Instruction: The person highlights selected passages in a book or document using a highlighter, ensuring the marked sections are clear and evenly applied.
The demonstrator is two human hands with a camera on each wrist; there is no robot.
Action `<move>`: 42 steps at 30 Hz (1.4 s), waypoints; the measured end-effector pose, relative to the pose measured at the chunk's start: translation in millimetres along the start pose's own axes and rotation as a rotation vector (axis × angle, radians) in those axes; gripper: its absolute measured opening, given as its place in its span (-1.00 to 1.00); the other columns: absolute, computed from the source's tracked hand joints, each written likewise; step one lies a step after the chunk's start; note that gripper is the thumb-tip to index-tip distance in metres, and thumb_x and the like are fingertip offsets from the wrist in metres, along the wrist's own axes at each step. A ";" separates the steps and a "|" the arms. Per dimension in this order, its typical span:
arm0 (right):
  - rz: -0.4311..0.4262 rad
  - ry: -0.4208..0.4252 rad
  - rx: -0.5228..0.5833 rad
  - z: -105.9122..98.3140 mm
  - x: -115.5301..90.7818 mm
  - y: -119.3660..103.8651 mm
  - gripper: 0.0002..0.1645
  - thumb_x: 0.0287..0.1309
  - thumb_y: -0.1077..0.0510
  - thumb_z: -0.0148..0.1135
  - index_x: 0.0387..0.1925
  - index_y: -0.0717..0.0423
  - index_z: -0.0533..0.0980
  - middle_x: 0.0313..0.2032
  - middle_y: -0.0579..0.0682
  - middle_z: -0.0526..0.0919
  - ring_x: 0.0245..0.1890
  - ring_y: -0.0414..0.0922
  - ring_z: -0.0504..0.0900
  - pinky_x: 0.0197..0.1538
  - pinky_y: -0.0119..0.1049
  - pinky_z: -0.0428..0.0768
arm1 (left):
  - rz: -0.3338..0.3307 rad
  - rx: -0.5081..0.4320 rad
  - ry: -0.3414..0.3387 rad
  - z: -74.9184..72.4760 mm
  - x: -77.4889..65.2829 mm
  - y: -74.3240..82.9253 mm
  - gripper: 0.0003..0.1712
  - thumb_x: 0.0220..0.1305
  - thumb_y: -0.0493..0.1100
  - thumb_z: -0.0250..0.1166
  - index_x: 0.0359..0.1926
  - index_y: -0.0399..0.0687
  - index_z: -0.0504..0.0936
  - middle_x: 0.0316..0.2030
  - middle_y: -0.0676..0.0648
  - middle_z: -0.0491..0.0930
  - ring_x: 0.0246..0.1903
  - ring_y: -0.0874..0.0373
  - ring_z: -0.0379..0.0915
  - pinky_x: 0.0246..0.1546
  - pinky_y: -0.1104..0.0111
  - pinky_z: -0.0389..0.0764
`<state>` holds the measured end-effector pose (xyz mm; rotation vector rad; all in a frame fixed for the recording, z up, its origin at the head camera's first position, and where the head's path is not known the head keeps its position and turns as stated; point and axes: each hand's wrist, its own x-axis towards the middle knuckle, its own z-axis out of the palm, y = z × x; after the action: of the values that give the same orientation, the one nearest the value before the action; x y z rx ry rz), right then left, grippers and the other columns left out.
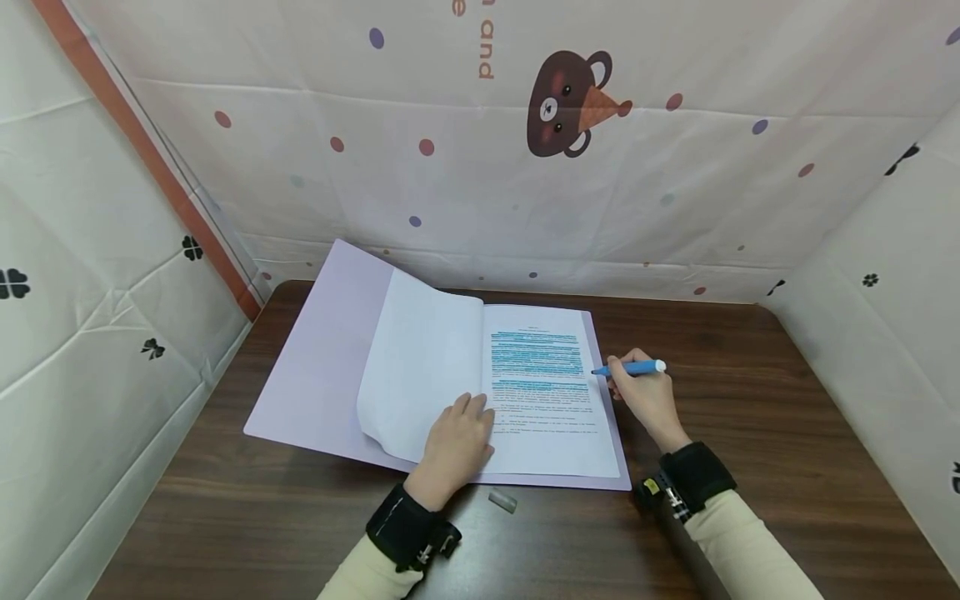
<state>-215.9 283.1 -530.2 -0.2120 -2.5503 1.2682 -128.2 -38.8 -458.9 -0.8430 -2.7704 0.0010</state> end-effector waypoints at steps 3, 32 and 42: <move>0.013 -0.005 -0.018 0.8 1.9 -0.1 -0.44 0.02 -0.47 -0.06 -0.44 -0.09 0.37 -0.56 -0.09 0.55 -0.61 -0.17 0.53 -0.50 -0.28 0.57 | -0.007 0.001 -0.014 0.3 -0.7 -0.5 -0.45 -0.03 0.06 0.35 -0.04 -0.16 0.54 0.08 -0.20 0.43 0.06 -0.10 0.30 -0.02 0.19 0.45; -0.031 -0.063 -0.103 9.2 12.0 -1.8 -0.39 0.04 -0.47 -0.10 -0.44 -0.02 0.36 -0.61 -0.06 0.54 -0.62 -0.13 0.49 -0.62 -0.26 0.41 | -0.055 -0.042 -0.020 6.9 -2.1 -2.9 -0.42 -0.04 0.09 0.36 -0.04 -0.17 0.54 0.08 -0.23 0.42 0.07 -0.09 0.29 -0.01 0.19 0.44; -0.018 -0.087 -0.110 11.4 13.6 -2.3 -0.40 0.05 -0.47 -0.10 -0.43 -0.04 0.33 -0.61 -0.04 0.53 -0.61 -0.12 0.49 -0.62 -0.25 0.42 | -0.066 -0.052 -0.048 6.4 -1.0 -3.0 -0.41 -0.02 0.09 0.35 -0.01 -0.16 0.53 0.10 -0.23 0.40 0.10 -0.08 0.26 0.02 0.19 0.41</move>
<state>-232.4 276.5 -532.4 -0.1598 -2.6924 1.1558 -130.5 -41.4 -465.1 -0.7736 -2.8532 -0.0634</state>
